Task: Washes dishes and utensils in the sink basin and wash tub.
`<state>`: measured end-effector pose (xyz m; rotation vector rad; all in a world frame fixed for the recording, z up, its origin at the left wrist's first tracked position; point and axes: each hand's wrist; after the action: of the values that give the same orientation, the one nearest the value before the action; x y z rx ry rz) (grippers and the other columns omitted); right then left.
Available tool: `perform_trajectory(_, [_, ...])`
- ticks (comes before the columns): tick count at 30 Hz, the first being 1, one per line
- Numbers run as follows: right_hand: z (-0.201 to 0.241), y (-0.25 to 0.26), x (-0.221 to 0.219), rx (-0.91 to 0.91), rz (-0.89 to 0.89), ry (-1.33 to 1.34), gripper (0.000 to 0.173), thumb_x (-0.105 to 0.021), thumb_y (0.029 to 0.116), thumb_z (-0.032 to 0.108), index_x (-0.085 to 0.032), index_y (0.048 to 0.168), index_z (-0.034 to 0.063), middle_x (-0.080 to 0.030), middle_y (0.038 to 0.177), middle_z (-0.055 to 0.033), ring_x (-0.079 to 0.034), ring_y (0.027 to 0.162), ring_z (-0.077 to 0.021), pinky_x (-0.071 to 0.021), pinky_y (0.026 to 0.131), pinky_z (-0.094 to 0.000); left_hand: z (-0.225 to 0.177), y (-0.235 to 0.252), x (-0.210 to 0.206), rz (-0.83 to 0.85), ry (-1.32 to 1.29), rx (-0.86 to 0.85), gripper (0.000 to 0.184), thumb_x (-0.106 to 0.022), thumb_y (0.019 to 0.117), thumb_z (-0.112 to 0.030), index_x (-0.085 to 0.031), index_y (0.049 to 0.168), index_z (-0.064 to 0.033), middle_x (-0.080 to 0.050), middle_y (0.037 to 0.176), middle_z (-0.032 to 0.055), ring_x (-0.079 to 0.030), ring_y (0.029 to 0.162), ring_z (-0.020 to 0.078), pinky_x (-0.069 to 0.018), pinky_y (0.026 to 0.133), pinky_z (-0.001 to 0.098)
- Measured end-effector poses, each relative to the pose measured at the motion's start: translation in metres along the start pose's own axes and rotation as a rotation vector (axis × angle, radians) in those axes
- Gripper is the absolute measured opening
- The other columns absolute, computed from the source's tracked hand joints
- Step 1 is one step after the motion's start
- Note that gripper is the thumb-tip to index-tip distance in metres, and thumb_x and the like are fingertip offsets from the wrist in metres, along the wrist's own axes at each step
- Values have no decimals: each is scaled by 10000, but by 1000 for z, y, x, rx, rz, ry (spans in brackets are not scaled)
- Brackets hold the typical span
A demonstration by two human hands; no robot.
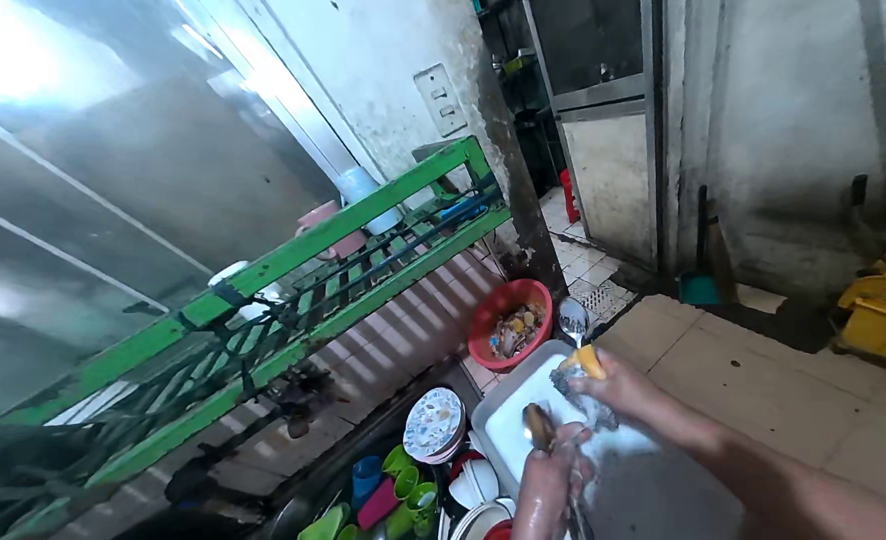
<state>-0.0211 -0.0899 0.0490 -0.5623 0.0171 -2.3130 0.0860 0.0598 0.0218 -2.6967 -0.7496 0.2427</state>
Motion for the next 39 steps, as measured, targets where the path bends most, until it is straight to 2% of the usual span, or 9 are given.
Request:
perform_trajectory(2, [1,4,16,-65,183,-114,538,-700,986,286,-510,1399,0,-635,1218,-229,-632,1105,-335,-487,998,-527,-4,1,9,-17,-91,-50,274,-479,1012,55,-626,1244,65,-733,1086,133,-712,838,162,-597,732,310])
perform_trajectory(6, [2,-10,-9,60,577,-386,562,-728,961,276,-542,1345,-88,-611,1222,-337,-601,1142,-469,-439,993,-655,-10,8,11,87,-187,-78,285,-520,938,60,-665,1182,34,-716,1186,123,-694,988,165,-578,840,325])
perform_trajectory(12, [-29,-19,-10,-2,760,-395,522,-784,900,142,-549,1336,-22,-635,1151,-280,-640,1030,-412,-504,887,-616,-24,28,17,-13,-301,-65,302,-444,1039,41,-542,1324,50,-628,808,85,-614,578,154,-581,564,316])
perform_trajectory(14, [-27,-21,10,-90,570,-319,576,-779,906,187,-521,1388,3,-618,1233,-270,-621,1115,-404,-485,960,-602,-34,40,16,-149,140,-146,282,-508,1055,-30,-588,1319,29,-635,877,69,-531,559,94,-482,523,230])
perform_trajectory(16, [-13,-28,26,-96,313,64,611,-762,913,179,-477,1429,19,-634,1231,-195,-646,1094,-283,-527,970,-462,-47,45,9,-190,788,-198,329,-497,1057,-72,-621,1359,-30,-662,1239,138,-663,1012,209,-538,913,351])
perform_trajectory(18, [3,-35,25,-38,161,556,591,-737,862,111,-465,1385,72,-700,1046,-119,-719,889,-202,-621,795,-372,-53,43,-8,-186,1198,-212,397,-477,1021,-37,-615,1391,-71,-576,1399,197,-636,1208,327,-526,1027,472])
perform_trajectory(23, [5,-31,8,-31,-108,639,521,-767,862,23,-564,1342,40,-702,1070,-137,-712,913,-213,-607,823,-385,-54,31,-38,-119,1193,-171,363,-591,998,-175,-623,1333,-37,-627,1313,173,-653,1164,319,-537,992,486])
perform_trajectory(29, [-23,-21,10,-84,-39,433,574,-771,880,79,-515,1393,63,-671,1150,-145,-684,1007,-219,-573,900,-406,-30,25,-33,136,384,90,88,-595,979,-11,-548,1052,6,-585,702,49,-577,544,121,-526,538,275])
perform_trajectory(39, [-14,-11,26,-42,9,456,530,-738,902,40,-512,1381,49,-684,1083,-149,-700,909,-231,-601,814,-418,-5,9,-9,33,146,80,190,-593,1040,-115,-641,1132,44,-631,782,62,-569,544,106,-511,510,241])
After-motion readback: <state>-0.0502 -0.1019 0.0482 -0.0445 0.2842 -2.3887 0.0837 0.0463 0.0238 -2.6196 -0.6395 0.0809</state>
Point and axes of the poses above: each hand's wrist, its own y-axis towards the middle knuckle, its own x-axis out of the back of the hand, z = x × y
